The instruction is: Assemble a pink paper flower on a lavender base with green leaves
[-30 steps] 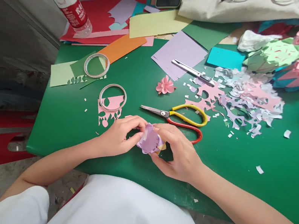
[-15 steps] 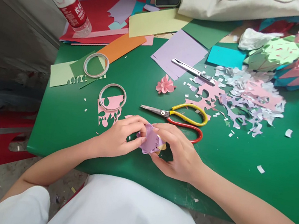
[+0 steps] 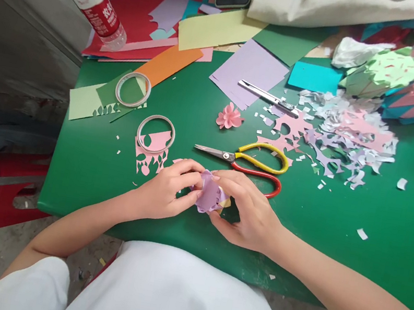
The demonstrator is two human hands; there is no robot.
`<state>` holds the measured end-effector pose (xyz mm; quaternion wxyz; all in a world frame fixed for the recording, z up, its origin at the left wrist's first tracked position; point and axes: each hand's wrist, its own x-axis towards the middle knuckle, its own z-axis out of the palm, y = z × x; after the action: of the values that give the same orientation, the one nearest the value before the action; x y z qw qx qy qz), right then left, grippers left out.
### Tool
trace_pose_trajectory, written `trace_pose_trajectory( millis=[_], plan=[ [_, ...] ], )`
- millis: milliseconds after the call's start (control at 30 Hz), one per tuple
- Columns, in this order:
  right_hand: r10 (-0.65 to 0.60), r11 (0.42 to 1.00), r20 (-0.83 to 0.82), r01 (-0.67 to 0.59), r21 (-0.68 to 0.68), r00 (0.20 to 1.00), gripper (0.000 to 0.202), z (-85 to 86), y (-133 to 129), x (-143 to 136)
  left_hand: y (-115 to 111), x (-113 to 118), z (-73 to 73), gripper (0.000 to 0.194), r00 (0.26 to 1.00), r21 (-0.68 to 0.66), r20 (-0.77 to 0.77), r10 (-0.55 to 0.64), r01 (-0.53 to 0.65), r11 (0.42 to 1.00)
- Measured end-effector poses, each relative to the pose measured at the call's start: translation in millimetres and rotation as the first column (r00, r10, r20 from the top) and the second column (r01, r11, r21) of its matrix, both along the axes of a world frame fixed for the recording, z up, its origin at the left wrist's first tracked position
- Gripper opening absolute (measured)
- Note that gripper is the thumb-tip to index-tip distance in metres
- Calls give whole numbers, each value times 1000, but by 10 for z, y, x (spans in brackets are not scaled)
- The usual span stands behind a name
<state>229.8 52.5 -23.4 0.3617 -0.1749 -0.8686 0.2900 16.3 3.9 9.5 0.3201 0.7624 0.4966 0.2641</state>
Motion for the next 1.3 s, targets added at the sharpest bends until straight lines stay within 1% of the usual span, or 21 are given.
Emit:
trace_pose_trajectory(
  millis=[200,433,600,833,1100,1300],
  plan=[
    [-8,1000,1,8,-8,1000,53,5,2,-12,4,19,-24,14,1000,31,1,7,-7,999],
    [-6,1000,4,6,-1,1000,52,1,4,-15,11,30,-44,14,1000,97,-20,11,-9,995],
    [-4,1000,1,4,-13,1000,51,-1,-2,-11,14,13,-41,15,1000,83,-31,3,-1,997],
    [-4,1000,-4,4,7,1000,50,-10,2,-7,13,-13,-42,13,1000,70,-19,-3,5,998],
    [-1,1000,2,1,15,1000,49,6,5,-6,2,-41,-51,19,1000,41,31,-6,4,999],
    [-2,1000,-1,2,24,1000,50,6,6,-7,10,-41,-55,11,998,46,61,-8,5,999]
  ],
)
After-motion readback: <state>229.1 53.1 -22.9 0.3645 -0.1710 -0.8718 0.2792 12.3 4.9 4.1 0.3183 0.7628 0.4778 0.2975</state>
